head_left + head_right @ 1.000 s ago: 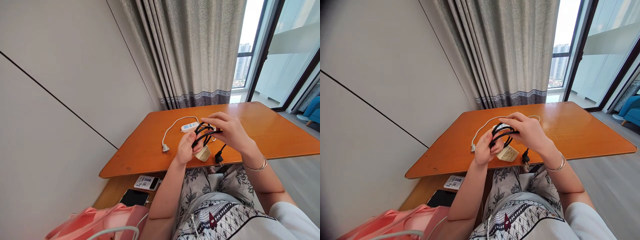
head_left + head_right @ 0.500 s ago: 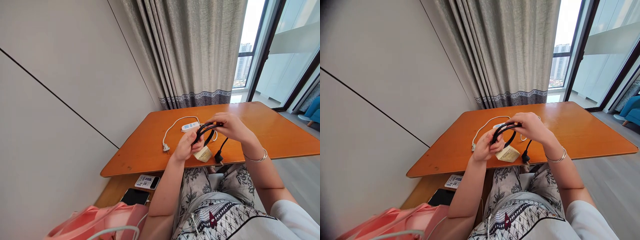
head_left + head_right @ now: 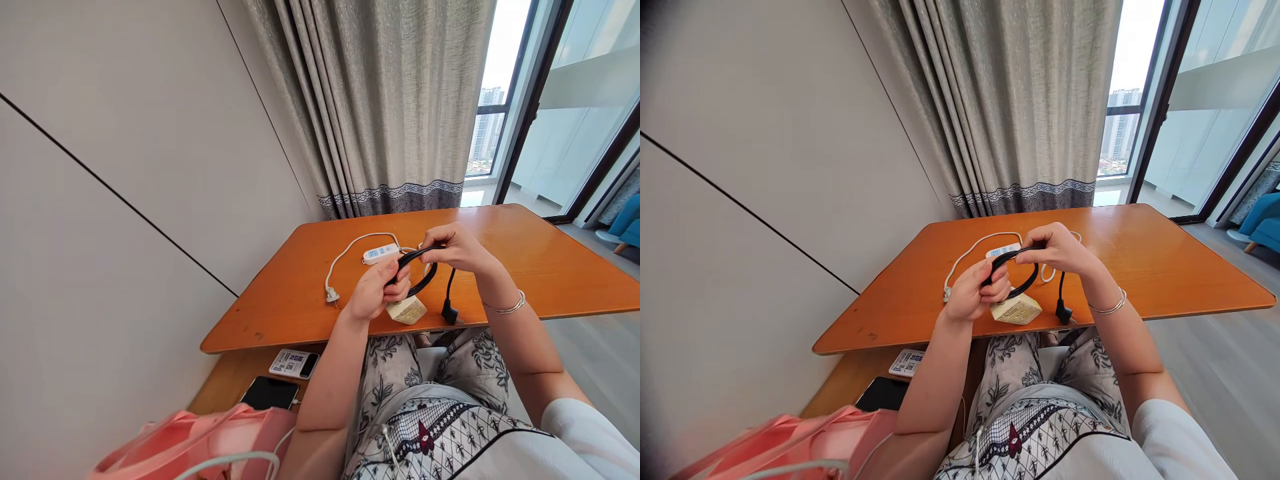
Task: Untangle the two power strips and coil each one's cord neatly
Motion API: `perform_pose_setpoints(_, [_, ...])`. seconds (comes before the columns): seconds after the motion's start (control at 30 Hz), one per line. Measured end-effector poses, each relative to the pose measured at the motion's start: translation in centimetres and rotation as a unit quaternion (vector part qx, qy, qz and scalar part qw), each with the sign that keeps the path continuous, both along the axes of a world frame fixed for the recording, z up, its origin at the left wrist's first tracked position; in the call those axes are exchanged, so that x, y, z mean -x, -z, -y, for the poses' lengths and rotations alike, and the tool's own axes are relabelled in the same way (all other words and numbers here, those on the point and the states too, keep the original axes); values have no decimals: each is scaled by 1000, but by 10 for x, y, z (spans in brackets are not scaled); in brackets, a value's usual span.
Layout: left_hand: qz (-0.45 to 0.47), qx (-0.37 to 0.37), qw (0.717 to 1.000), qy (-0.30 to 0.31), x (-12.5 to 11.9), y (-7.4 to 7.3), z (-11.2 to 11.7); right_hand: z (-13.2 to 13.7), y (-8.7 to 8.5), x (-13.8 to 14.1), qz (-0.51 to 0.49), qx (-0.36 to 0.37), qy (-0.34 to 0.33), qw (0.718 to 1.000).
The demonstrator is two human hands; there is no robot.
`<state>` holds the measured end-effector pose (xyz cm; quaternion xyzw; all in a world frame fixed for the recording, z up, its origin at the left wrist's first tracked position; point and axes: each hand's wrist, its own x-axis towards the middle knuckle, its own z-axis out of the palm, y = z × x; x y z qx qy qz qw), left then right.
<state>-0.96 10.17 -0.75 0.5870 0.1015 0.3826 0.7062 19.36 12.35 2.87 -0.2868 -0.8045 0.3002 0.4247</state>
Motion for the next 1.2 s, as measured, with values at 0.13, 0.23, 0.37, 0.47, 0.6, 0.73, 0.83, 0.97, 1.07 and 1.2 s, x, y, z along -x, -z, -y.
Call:
perform_pose_setpoints(0.13, [2,16,1000,-8,1,-2,-2,1,2,6,-21,-2,-5,1000])
perform_pose_setpoints(0.23, [-9,19,999,-29,1,-3,-2,3,3,10,-38,-9,23,999])
perform_pose_setpoints(0.37, [-9,10,999,-48,-1,-4,1,7,4,16,-60,-17,67,996])
perform_pose_setpoints(0.47, [-9,5,999,-46,-2,-5,1,10,3,19,-62,-23,80,995])
perform_pose_setpoints(0.6, [-4,-5,1000,-25,-3,-5,1,12,-2,19,-48,-3,41,998])
perform_pose_setpoints(0.73, [-9,-32,999,-38,-3,-4,1,13,-5,18,-37,27,-9,999])
perform_pose_setpoints(0.83, [-16,-37,998,-47,-3,-3,1,14,-4,18,-34,21,1,999])
perform_pose_setpoints(0.97, [-13,-23,999,-41,-3,-3,2,14,-1,21,-28,11,16,999])
perform_pose_setpoints(1.07, [-20,-13,999,-41,-4,-2,4,12,1,23,-30,24,21,999])
perform_pose_setpoints(1.2, [-8,4,998,-65,-5,-2,5,10,4,26,-68,-1,15,998])
